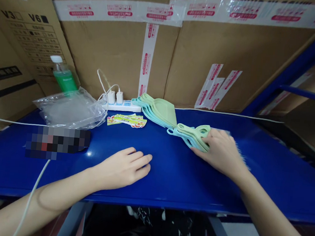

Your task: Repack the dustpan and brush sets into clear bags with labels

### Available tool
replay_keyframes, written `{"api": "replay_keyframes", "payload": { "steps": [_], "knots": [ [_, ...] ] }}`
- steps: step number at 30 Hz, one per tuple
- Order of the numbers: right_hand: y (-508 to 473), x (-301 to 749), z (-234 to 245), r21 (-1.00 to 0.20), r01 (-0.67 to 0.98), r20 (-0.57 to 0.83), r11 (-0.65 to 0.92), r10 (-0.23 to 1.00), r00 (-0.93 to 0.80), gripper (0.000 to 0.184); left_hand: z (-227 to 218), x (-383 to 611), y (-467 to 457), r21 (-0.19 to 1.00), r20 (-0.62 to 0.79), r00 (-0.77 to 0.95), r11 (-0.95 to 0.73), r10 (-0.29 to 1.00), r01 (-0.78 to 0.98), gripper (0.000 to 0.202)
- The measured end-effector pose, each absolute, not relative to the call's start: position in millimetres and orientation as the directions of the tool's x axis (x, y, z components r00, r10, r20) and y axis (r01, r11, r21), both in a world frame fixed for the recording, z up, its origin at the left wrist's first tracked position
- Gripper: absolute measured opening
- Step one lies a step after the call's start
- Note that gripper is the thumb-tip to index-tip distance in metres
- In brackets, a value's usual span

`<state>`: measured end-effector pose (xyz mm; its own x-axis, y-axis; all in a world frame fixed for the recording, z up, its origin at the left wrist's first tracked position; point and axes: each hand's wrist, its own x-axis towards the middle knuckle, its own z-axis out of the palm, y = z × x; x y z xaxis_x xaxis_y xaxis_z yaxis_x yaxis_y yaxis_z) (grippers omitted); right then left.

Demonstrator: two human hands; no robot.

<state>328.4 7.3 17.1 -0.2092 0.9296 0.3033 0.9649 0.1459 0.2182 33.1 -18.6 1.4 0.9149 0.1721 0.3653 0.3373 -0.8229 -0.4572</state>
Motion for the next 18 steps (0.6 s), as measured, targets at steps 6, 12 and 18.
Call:
{"api": "replay_keyframes", "payload": {
  "steps": [6,12,18],
  "knots": [
    [11,331,12,0.17,0.954,0.314,0.248,0.904,-0.291,0.038,-1,33,-19,-0.464,0.312,0.927,-0.818,0.208,0.339,0.022],
    [13,324,7,0.163,0.947,0.38,0.278,0.868,-0.32,0.038,-1,33,-18,-0.461,0.318,0.927,-0.822,0.198,0.333,0.022],
    [21,324,3,0.16,0.942,0.449,0.295,0.828,-0.335,0.037,-4,33,-15,-0.437,0.324,0.923,-0.833,0.206,0.339,0.023]
  ]
}}
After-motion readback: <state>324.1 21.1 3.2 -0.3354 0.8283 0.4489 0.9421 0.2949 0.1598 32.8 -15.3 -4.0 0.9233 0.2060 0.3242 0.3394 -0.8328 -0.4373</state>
